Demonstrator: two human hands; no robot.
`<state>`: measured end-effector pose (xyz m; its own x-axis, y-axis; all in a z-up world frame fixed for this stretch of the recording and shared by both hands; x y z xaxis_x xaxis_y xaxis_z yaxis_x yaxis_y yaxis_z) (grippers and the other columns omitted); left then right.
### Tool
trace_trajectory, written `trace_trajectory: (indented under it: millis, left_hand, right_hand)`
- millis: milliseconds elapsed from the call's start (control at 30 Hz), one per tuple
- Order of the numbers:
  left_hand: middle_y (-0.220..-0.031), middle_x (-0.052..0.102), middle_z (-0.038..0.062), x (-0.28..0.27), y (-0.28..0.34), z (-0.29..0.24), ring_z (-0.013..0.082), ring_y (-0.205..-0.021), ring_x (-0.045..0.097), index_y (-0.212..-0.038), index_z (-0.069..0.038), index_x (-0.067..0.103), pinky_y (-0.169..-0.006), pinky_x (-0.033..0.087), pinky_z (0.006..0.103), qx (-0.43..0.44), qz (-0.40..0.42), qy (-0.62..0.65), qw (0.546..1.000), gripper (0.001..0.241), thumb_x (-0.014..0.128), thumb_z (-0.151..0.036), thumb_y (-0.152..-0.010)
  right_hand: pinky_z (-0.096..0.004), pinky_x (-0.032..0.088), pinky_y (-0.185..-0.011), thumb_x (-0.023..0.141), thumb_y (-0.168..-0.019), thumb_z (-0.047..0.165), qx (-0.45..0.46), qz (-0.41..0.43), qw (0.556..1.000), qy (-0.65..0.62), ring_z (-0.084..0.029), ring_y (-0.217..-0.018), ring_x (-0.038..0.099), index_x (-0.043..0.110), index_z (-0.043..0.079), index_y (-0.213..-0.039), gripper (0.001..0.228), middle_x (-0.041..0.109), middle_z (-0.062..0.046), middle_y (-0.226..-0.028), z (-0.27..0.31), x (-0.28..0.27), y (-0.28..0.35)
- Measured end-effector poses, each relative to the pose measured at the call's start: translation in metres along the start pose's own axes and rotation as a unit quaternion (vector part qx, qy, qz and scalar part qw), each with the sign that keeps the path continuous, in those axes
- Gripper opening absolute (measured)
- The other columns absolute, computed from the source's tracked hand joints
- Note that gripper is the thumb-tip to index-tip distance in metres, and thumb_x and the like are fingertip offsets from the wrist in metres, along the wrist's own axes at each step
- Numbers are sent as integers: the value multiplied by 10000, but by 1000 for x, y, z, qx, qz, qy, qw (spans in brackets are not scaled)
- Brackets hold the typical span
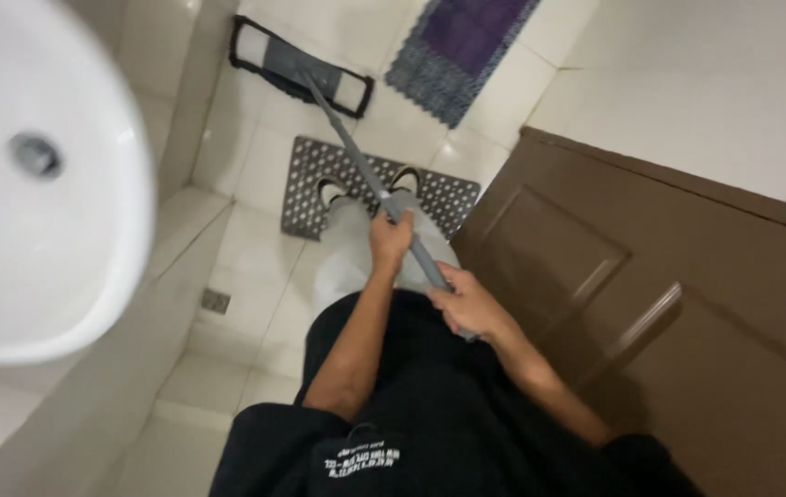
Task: Mopping the bathroom floor using a flat mop.
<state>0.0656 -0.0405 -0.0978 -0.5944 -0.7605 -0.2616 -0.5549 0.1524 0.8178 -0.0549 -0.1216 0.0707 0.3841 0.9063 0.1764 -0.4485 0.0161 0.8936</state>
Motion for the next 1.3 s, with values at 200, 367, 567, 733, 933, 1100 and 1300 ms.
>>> trace_trajectory:
  millis: [200, 367, 567, 733, 933, 1100, 1300]
  left_hand:
    - [-925, 721, 190, 51, -50, -25, 307, -695, 746, -1130, 28, 608, -651, 572, 424, -10, 38, -19, 999, 426, 663, -317, -886]
    - [-1025, 739, 214, 82, -85, -15, 362, -937, 728, -1117, 30, 680, -835, 552, 447, 69, 7, -124, 990, 402, 686, -273, -854]
    - [-1029, 727, 253, 101, -54, -45, 425, -983, 698, -1096, 10, 695, -889, 534, 485, 91, -2, -239, 967, 405, 699, -273, -806]
    - [-976, 734, 246, 128, -41, -38, 402, -928, 738, -1002, 30, 663, -886, 558, 476, 114, 63, -272, 953, 347, 676, -268, -823]
    - [-835, 746, 229, 126, -23, -48, 315, -656, 761, -1122, -67, 593, -652, 611, 437, 7, 96, -178, 979, 350, 653, -243, -826]
    - [-784, 701, 119, 107, -5, -35, 212, -520, 679, -1134, -38, 614, -474, 557, 344, -6, 97, -87, 991, 313, 660, -168, -853]
    - [-725, 613, 66, 77, 36, -18, 176, -503, 613, -1146, 5, 586, -446, 531, 342, -32, 108, -34, 993, 271, 632, -115, -907]
  right_hand:
    - [-289, 396, -353, 584, -941, 76, -1, -52, 995, -87, -89, -388, 455, 383, 71, -1556, 647, 522, 5, -675, -4, -47, -43]
    - [-279, 363, -335, 617, -944, 120, 38, -70, 968, -239, -87, -360, 416, 422, 82, -1529, 618, 499, -1, -645, -29, -58, -49]
    - [-269, 319, -318, 573, -990, 100, 8, -47, 919, -392, -82, -350, 396, 437, -8, -1498, 537, 484, 1, -659, -52, -60, -32]
    - [-266, 307, -307, 543, -961, 95, 21, -86, 896, -436, -73, -333, 380, 377, 143, -1564, 627, 478, 11, -640, -57, -60, -17]
    - [-270, 345, -319, 548, -957, 112, 32, -97, 926, -363, -73, -342, 389, 348, 165, -1601, 677, 475, 13, -627, -58, -60, -18]
    - [-302, 411, -353, 546, -910, 78, 18, -86, 974, -211, -117, -361, 475, 256, 195, -1624, 779, 516, 1, -581, -53, -44, 0]
    - [-322, 438, -370, 580, -898, 67, 93, -47, 980, -168, -139, -368, 489, 201, 242, -1622, 836, 515, -29, -519, -42, -26, 43]
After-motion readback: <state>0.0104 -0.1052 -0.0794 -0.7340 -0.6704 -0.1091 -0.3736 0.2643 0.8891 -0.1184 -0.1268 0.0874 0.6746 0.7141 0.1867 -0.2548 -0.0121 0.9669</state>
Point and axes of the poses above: each hand's wrist, its own y-axis away from the middle knuckle, its own x-axis out of the palm, z = x × y, the point moved 10 cm from there along -y, towards the middle knuckle
